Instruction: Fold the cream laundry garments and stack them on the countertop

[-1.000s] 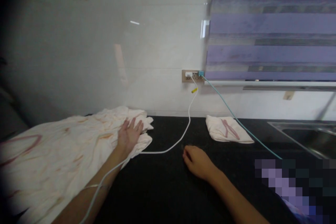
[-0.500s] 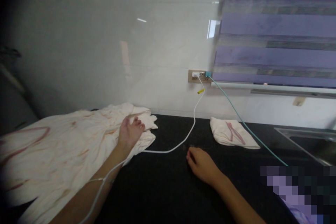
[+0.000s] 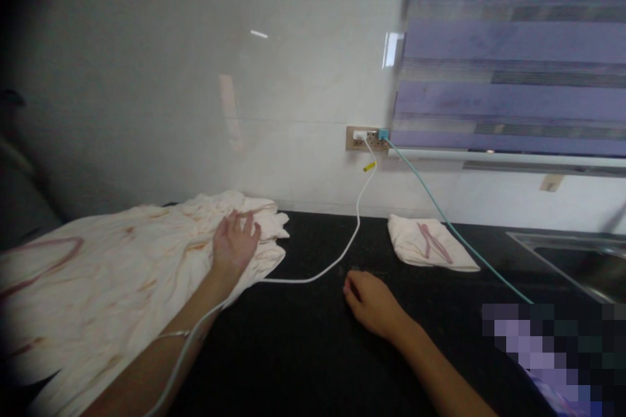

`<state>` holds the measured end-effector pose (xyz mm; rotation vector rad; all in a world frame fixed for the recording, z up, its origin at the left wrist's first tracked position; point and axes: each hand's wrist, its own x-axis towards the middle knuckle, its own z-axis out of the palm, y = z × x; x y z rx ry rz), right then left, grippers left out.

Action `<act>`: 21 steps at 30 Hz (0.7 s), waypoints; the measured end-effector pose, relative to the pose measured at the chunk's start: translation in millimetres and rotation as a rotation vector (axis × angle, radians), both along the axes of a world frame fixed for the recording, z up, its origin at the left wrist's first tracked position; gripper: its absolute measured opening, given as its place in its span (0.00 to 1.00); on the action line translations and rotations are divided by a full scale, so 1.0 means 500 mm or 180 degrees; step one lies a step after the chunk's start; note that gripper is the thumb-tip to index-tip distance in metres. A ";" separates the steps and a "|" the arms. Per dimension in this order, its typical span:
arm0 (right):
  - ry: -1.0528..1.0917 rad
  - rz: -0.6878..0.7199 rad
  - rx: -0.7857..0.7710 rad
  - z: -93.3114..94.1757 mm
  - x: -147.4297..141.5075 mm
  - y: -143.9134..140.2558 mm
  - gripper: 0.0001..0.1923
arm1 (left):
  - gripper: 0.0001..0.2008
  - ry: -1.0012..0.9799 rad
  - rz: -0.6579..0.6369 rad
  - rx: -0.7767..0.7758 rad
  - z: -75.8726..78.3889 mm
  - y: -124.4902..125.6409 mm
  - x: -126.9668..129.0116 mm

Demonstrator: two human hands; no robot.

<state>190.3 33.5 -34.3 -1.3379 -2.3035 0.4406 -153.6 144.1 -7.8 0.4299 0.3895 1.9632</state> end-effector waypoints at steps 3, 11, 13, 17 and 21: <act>-0.0015 -0.0018 0.0012 0.002 -0.001 -0.002 0.06 | 0.08 0.0021 -0.0122 0.0012 0.001 -0.003 -0.004; -0.0040 -0.0033 -0.0007 -0.002 0.000 0.001 0.06 | 0.10 -0.0334 -0.0214 0.0155 0.005 0.006 -0.007; -0.0021 -0.0038 0.0005 -0.002 -0.001 0.001 0.06 | 0.14 -0.0191 -0.0259 0.0289 0.008 0.000 0.000; -0.0028 -0.0031 0.0007 0.002 -0.001 0.000 0.06 | 0.24 0.0071 -0.0435 0.0045 0.012 -0.020 0.022; -0.0043 -0.0021 0.0023 0.004 -0.002 -0.001 0.06 | 0.24 0.0364 -0.0628 -0.0495 0.013 -0.035 0.059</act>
